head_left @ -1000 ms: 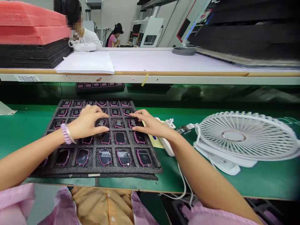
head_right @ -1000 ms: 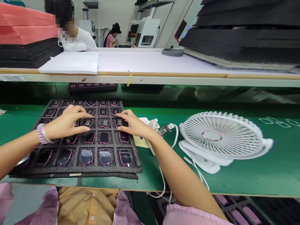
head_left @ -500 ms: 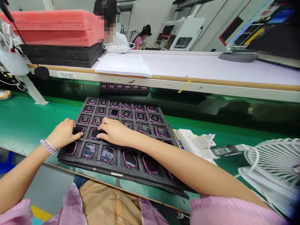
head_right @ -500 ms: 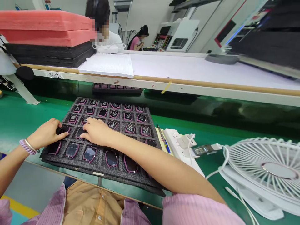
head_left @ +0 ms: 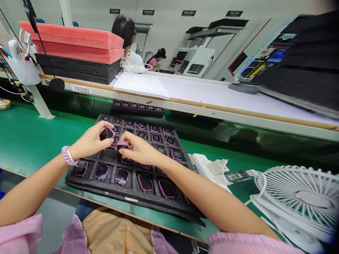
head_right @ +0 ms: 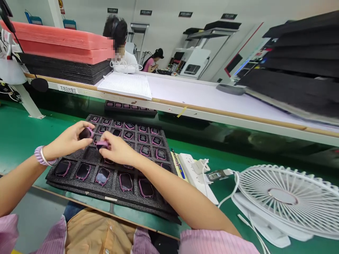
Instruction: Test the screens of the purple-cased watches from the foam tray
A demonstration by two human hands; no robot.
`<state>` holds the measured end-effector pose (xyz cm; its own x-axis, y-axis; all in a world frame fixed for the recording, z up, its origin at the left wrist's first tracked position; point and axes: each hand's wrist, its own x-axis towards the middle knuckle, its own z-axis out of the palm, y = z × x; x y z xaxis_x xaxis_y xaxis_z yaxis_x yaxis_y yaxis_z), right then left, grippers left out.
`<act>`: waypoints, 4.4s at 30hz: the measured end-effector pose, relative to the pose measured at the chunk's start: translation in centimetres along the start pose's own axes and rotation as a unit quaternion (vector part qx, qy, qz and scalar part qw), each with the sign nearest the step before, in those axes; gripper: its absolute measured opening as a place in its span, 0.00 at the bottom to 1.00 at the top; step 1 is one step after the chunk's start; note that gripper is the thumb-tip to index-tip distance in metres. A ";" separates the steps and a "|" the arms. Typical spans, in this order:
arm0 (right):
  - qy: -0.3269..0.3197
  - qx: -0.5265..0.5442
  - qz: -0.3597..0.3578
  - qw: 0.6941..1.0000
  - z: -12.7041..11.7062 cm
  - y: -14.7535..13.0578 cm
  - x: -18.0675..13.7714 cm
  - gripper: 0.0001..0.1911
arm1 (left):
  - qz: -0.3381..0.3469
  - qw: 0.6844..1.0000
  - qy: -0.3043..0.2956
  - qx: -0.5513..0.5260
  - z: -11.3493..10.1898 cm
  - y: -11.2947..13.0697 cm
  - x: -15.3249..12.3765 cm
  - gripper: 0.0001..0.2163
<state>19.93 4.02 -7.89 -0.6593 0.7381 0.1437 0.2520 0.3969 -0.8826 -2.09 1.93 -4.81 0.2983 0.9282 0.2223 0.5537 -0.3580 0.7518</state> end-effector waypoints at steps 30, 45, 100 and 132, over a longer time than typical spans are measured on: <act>0.021 0.504 0.042 0.862 -3.3 5.7 -5.7 0.22 | -0.012 0.994 0.032 -0.107 9.7 0.3 2.9 0.16; 0.029 0.489 0.044 0.871 -3.2 5.3 -5.9 0.26 | -0.026 0.995 0.032 -0.096 9.6 0.6 2.8 0.18; 0.044 0.456 0.020 0.889 -3.2 4.5 -6.3 0.27 | 0.002 0.994 0.017 -0.108 9.6 0.6 2.8 0.16; 0.147 0.480 0.099 0.859 -3.8 5.5 -5.8 0.24 | -0.187 0.900 -0.037 -0.392 9.1 2.1 3.1 0.25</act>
<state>27.82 4.02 -11.91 -0.4273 0.9014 -0.0701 -0.4556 -0.2816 -0.8445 7.03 3.14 -8.18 0.2724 0.9493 -0.1572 -0.0848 0.1864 0.9788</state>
